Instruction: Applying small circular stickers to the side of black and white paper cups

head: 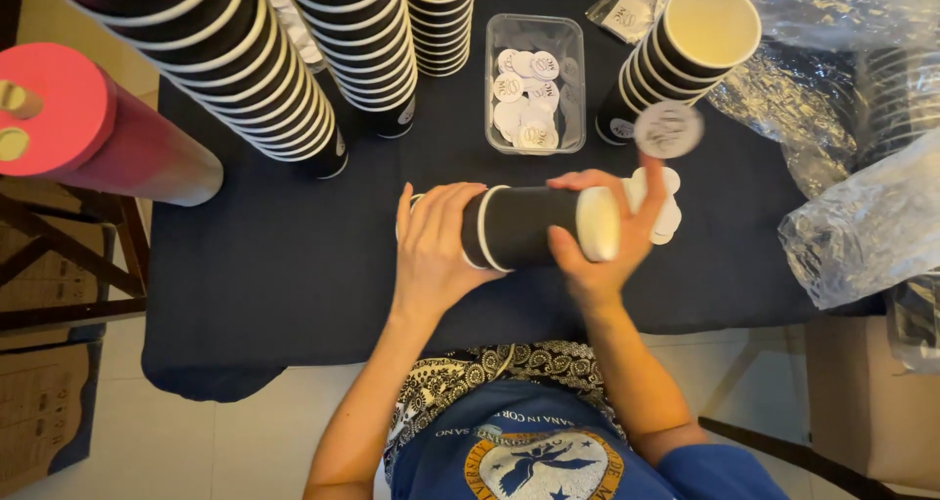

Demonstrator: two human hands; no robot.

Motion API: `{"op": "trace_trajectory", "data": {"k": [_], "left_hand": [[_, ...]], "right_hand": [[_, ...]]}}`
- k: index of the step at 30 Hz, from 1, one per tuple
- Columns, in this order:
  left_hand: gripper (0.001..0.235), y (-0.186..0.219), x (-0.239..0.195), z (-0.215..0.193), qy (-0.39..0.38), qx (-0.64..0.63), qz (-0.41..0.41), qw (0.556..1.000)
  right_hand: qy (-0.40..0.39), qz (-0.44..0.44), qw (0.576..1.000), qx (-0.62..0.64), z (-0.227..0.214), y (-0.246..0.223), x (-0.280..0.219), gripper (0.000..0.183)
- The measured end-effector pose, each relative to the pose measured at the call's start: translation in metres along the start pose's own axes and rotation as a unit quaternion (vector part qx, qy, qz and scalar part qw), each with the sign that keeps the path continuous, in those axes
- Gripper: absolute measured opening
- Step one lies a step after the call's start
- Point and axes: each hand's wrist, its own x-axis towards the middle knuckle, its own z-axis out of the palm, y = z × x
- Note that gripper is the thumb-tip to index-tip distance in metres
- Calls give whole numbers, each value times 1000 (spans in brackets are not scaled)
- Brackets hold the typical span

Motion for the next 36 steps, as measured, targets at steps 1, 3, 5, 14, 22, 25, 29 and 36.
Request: {"op": "trace_trajectory", "data": {"k": [1,3,5,14,22,25,29,36], "left_hand": [[98,-6,-1,0,-14,-37,-15,999],[101,-13,6,-3,-29,-74,-29,996],[96,-13,19,-8,9,-163,-85,983],[139,-22,9,1,188,-106,-155,964],[147,62,-60,60,55,-503,-215,835],[123,24,-73,96,127,-511,-232,818],[118,0,-38,80,87,-437,-282,850],[108,24,12,42,-54,-347,-249,903]], "right_hand": [[-6,-25,999,-20,-8,-8,9,132],[-10,-50,998,-40,-21,-20,21,135],[88,-22,995,27,-30,-27,26,127],[182,200,950,154,5,-9,-18,89],[187,242,934,183,26,-9,-49,82],[168,267,934,167,10,-6,-50,68],[212,241,946,52,-35,17,-52,26],[186,209,960,6,-74,16,-74,23]]}}
